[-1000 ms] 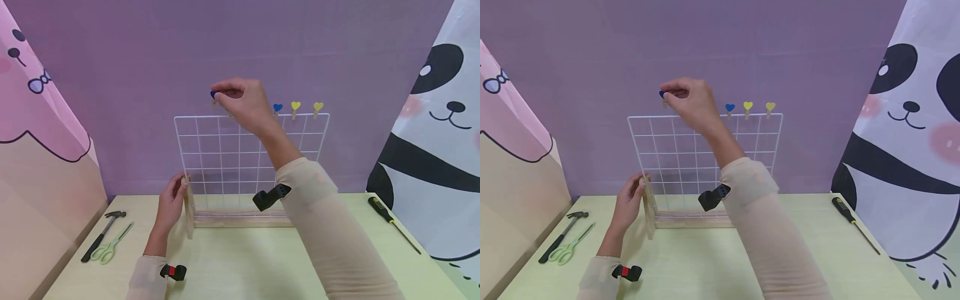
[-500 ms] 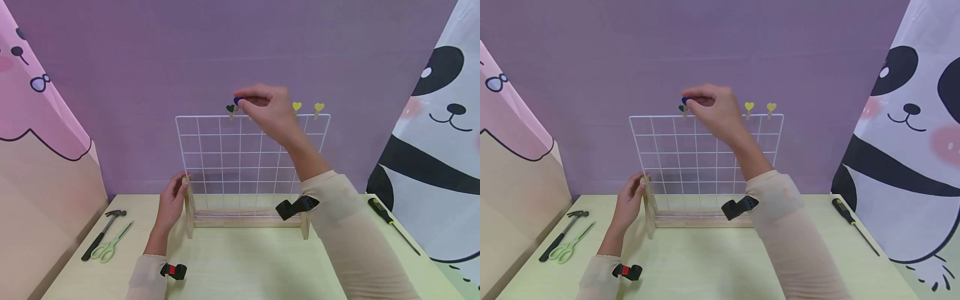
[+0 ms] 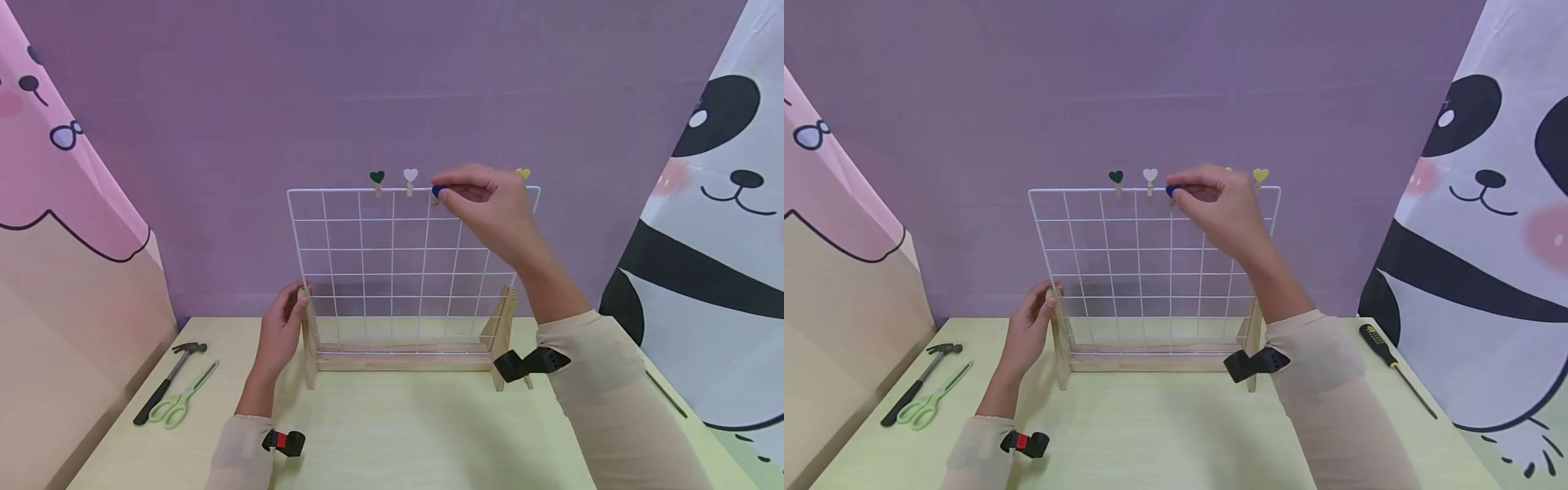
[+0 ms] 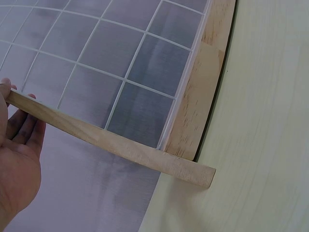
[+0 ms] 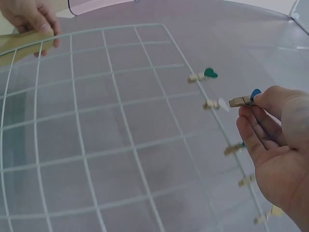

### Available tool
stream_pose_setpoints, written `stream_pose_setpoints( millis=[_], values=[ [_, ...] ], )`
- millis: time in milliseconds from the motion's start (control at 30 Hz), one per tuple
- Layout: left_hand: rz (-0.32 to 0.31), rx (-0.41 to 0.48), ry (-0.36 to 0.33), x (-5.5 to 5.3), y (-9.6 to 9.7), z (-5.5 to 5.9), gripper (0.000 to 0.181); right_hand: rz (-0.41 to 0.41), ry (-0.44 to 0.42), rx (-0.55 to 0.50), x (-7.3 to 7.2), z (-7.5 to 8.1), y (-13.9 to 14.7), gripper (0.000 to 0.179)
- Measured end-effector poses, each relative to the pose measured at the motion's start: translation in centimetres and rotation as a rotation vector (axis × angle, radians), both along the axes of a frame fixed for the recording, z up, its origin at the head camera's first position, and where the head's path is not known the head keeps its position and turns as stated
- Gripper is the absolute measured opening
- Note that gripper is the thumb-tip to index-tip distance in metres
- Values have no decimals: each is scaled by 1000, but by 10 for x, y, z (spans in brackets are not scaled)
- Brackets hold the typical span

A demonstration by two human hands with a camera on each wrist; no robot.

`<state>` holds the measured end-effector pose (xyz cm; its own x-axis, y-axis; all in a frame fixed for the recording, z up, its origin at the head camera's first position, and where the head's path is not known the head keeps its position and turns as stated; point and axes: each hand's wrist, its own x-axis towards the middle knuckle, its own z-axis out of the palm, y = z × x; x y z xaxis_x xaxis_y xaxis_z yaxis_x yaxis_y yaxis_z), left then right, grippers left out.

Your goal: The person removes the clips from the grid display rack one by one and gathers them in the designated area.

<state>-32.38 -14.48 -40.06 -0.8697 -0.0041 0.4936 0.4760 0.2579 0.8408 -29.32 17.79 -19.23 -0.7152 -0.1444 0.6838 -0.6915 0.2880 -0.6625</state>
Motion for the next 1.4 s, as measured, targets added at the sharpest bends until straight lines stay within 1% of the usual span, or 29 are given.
stream_pose_setpoints(
  millis=[133,267,467,733,867,1200,1300,1400],
  values=[
    [-4,19,18,-1,-1,-1,37,-19,-25,2,1,-11,14,18],
    [-17,45,31,-1,-1,0,37,-29,-29,14,1,-21,26,19],
    [-13,40,21,-1,-2,0,37,-47,-69,33,1,-37,39,23],
    [-7,38,21,-1,-3,-1,37,-76,-67,85,6,-57,51,22],
    [-10,47,22,0,-3,-1,37,-95,-92,106,10,-70,58,23],
    [-34,69,55,-2,-2,-3,37,-148,-146,153,17,-114,90,23],
    [-33,71,49,-2,-2,-3,38,-160,-169,151,21,-129,101,25],
    [-34,55,28,-3,-1,-2,38,-181,-188,145,26,-145,112,26]
  ],
)
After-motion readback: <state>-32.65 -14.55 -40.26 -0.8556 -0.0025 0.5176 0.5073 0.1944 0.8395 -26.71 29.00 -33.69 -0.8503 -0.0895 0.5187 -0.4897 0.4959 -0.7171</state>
